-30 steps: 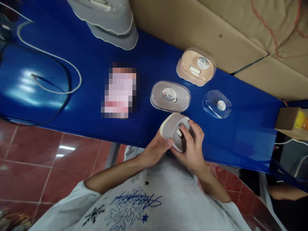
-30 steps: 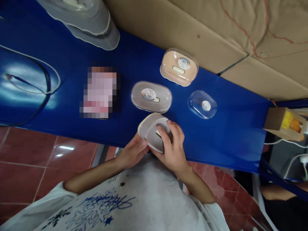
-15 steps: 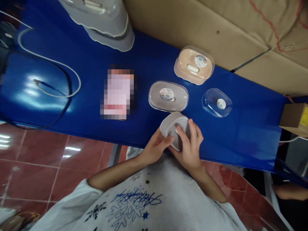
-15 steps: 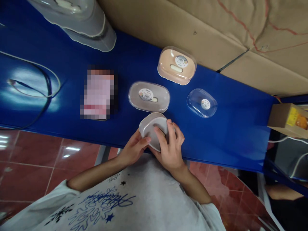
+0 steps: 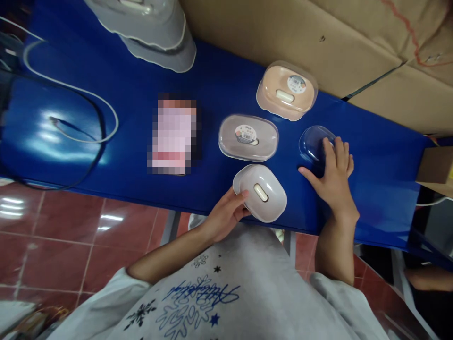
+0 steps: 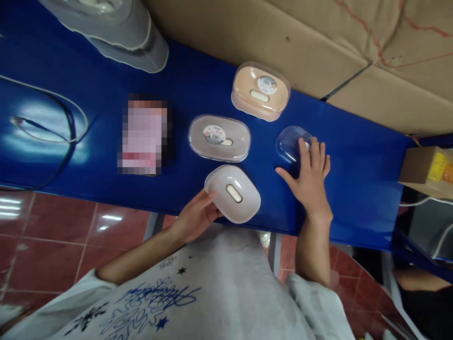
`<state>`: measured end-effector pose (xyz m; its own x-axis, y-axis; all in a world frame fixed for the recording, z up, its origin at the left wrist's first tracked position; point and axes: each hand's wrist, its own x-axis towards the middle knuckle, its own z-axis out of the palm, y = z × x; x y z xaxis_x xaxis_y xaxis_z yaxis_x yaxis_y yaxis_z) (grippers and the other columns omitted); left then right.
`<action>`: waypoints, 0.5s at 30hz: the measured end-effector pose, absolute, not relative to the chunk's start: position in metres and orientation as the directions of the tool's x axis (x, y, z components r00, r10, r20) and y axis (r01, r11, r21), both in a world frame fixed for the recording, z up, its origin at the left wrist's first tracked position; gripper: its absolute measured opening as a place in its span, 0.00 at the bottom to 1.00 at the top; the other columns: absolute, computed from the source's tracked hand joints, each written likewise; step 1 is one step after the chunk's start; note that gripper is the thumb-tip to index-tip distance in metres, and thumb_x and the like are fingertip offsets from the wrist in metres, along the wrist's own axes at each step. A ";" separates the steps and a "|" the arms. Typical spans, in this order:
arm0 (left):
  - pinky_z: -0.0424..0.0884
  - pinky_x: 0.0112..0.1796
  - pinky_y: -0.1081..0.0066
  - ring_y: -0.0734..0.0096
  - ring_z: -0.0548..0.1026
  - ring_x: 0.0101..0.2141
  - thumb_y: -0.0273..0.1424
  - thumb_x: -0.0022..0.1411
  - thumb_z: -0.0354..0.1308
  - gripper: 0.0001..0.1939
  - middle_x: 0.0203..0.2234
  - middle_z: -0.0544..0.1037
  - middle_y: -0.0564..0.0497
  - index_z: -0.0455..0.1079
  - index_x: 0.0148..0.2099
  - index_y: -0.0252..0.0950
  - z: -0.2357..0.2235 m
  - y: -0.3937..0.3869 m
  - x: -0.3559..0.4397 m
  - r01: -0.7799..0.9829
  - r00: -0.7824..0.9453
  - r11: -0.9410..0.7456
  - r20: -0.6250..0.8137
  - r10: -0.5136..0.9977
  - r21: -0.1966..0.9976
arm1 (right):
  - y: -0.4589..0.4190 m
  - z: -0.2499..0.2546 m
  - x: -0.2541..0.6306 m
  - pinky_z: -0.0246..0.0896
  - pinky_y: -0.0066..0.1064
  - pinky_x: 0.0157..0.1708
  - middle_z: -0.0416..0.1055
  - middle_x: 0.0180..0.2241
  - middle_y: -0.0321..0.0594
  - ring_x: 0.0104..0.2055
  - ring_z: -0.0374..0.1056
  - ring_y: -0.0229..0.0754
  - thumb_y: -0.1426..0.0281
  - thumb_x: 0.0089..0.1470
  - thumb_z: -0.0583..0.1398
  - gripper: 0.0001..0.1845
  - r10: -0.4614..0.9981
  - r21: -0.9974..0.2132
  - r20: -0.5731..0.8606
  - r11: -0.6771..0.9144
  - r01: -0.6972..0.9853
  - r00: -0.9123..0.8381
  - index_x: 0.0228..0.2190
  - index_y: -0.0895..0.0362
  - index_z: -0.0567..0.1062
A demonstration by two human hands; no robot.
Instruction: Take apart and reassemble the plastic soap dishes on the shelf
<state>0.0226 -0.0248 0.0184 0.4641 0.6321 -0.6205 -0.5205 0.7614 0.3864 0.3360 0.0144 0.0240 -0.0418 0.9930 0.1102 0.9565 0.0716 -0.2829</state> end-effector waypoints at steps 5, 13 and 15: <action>0.76 0.58 0.50 0.46 0.79 0.57 0.47 0.64 0.73 0.41 0.59 0.81 0.41 0.67 0.73 0.44 0.017 -0.022 0.021 -0.552 0.450 0.746 -0.620 0.643 0.373 | 0.008 0.025 0.333 0.62 0.68 0.63 0.66 0.61 0.57 0.66 0.65 0.72 0.45 0.58 0.70 0.40 0.995 -0.306 0.097 0.027 0.952 0.003 0.65 0.46 0.70; 0.71 0.64 0.47 0.43 0.74 0.65 0.53 0.66 0.69 0.39 0.67 0.75 0.42 0.66 0.74 0.49 0.018 -0.028 0.026 -0.499 0.516 0.710 -0.487 0.704 0.497 | -0.039 0.055 0.258 0.65 0.65 0.63 0.65 0.65 0.51 0.68 0.64 0.66 0.45 0.60 0.67 0.45 0.987 -0.644 0.112 0.161 0.748 -0.116 0.70 0.45 0.60; 0.69 0.66 0.48 0.44 0.72 0.67 0.53 0.70 0.64 0.34 0.67 0.76 0.45 0.68 0.73 0.50 0.018 -0.031 0.028 -0.492 0.544 0.680 -0.418 0.728 0.543 | -0.048 0.058 0.238 0.64 0.65 0.65 0.65 0.65 0.50 0.68 0.64 0.66 0.46 0.58 0.68 0.46 0.986 -0.653 0.108 0.164 0.739 -0.123 0.70 0.44 0.60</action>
